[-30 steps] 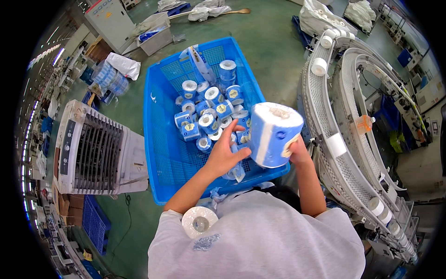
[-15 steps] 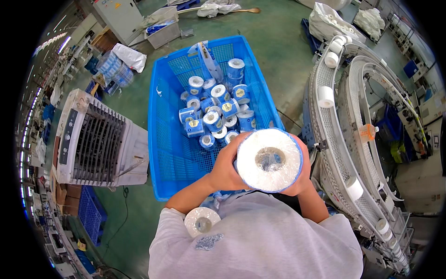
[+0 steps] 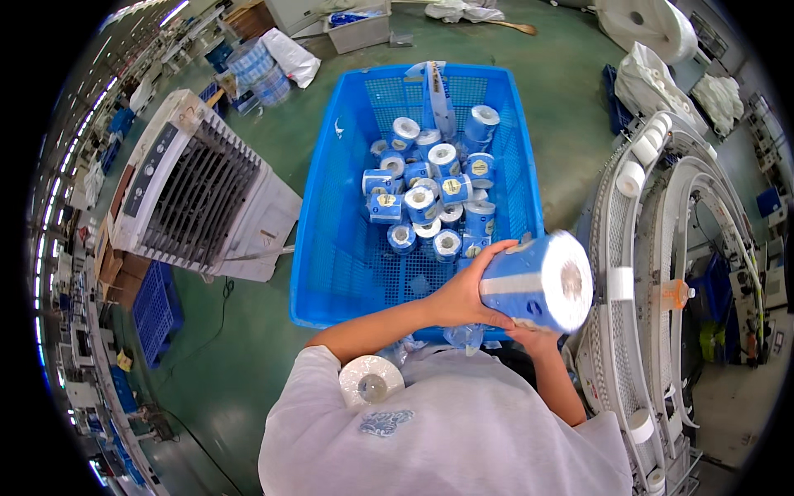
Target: The person picks up wrapped toilet paper rolls from a bin and places them onto a conveyor belt.
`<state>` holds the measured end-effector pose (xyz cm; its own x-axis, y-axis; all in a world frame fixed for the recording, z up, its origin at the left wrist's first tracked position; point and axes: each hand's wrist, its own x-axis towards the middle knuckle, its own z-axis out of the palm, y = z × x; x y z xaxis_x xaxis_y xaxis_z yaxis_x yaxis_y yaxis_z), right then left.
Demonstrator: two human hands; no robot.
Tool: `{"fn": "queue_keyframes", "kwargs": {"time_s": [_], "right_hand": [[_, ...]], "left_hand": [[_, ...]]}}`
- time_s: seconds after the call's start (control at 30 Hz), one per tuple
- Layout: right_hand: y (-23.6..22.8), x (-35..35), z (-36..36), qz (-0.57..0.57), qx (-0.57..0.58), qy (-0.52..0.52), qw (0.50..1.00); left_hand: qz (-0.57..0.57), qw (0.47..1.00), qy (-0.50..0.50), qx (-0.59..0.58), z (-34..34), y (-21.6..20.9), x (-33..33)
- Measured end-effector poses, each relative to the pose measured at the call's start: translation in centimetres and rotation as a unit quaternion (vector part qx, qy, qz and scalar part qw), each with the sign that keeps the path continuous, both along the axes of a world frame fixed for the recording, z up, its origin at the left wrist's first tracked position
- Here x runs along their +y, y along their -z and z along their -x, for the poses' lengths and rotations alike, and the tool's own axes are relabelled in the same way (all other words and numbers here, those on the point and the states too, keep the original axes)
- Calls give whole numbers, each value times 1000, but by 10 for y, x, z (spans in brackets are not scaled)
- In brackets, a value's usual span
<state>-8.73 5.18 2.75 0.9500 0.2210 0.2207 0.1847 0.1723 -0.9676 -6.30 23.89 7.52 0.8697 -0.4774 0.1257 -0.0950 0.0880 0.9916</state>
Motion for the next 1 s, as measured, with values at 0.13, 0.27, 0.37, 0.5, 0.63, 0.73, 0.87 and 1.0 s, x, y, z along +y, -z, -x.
{"fn": "queue_keyframes", "kwargs": {"time_s": [0.13,0.27,0.37,0.5,0.63,0.73,0.87,1.0], "right_hand": [[-20,17,-4,55,-16,-88,994],[-21,17,-10,50,-2,-128,991],[-17,12,-12,8,67,-152,986],[-3,25,-15,-128,266,-147,944],[3,60,-27,-301,425,-227,823],[-22,87,-42,62,-76,-318,943],[25,116,-107,-16,92,-357,930],[143,185,-172,76,319,-264,907]], "left_hand": [[41,999,-8,1,7,-2,7],[40,999,-28,15,13,1,14],[104,992,-49,44,16,9,22],[127,957,-5,260,24,34,50],[187,902,-12,388,45,62,85],[228,889,-50,393,60,80,116],[267,872,-115,394,71,99,159],[190,895,-175,364,60,86,190]]}}
